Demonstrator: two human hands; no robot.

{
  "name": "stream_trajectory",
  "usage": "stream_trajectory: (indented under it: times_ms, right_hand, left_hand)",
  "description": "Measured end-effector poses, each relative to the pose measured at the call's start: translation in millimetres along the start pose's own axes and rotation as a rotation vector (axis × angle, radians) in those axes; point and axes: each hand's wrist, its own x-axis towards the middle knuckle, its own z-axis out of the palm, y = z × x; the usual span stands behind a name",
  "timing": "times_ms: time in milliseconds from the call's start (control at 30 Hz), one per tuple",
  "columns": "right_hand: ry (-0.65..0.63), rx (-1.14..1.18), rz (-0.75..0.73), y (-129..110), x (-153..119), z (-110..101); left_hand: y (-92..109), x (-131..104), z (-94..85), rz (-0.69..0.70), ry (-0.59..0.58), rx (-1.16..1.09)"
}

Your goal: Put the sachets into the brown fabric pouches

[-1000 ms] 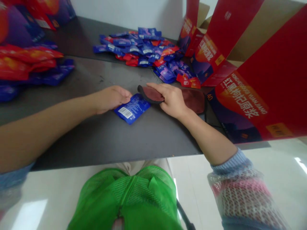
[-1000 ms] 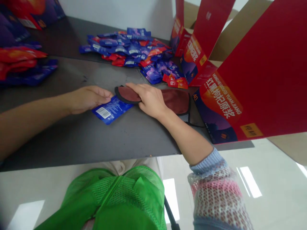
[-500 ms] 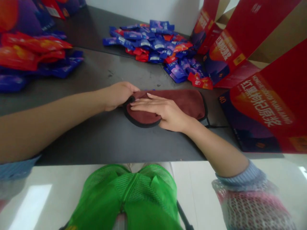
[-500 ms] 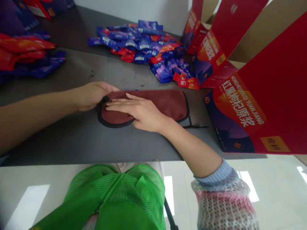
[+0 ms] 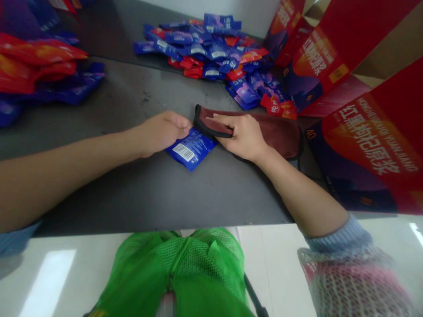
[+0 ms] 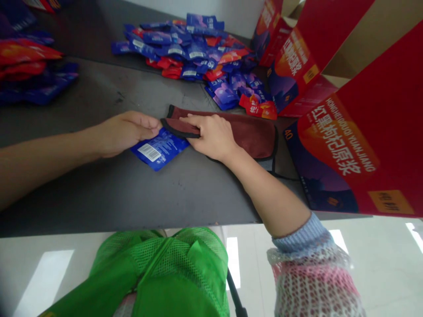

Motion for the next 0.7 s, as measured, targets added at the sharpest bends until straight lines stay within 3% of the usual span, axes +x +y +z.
stream_trajectory:
  times_ms: [133, 233, 367, 567, 633, 700]
  right_hand:
    - [0.056, -0.094, 0.122, 14.6, 3.3, -6.5]
    - [0.168, -0.079, 0.169, 18.9, -1.2, -12.2]
    - [0.267, 0.059, 0.016, -4.2, -16.9, -13.5]
    - [-0.067, 0.189, -0.488, -44.8, -29.2, 1.2]
    - [-0.123, 0.172, -0.547, -44.3, -26.1, 5.1]
    - [-0.126, 0.141, -0.514, -38.6, -21.7, 5.5]
  left_hand:
    - [3.0, 0.0, -4.2, -0.067, -0.062, -0.027]
    - [5.6, -0.9, -6.3, -0.095, -0.107, -0.070]
    - [10.0, -2.4, -5.8, -0.114, -0.130, -0.167]
    - [12.9, -0.2, -5.2, -0.132, -0.155, -0.173]
    - [11.6, 1.6, -5.9, -0.150, -0.160, -0.159]
    - [10.6, 2.9, -5.4, -0.129, -0.110, -0.161]
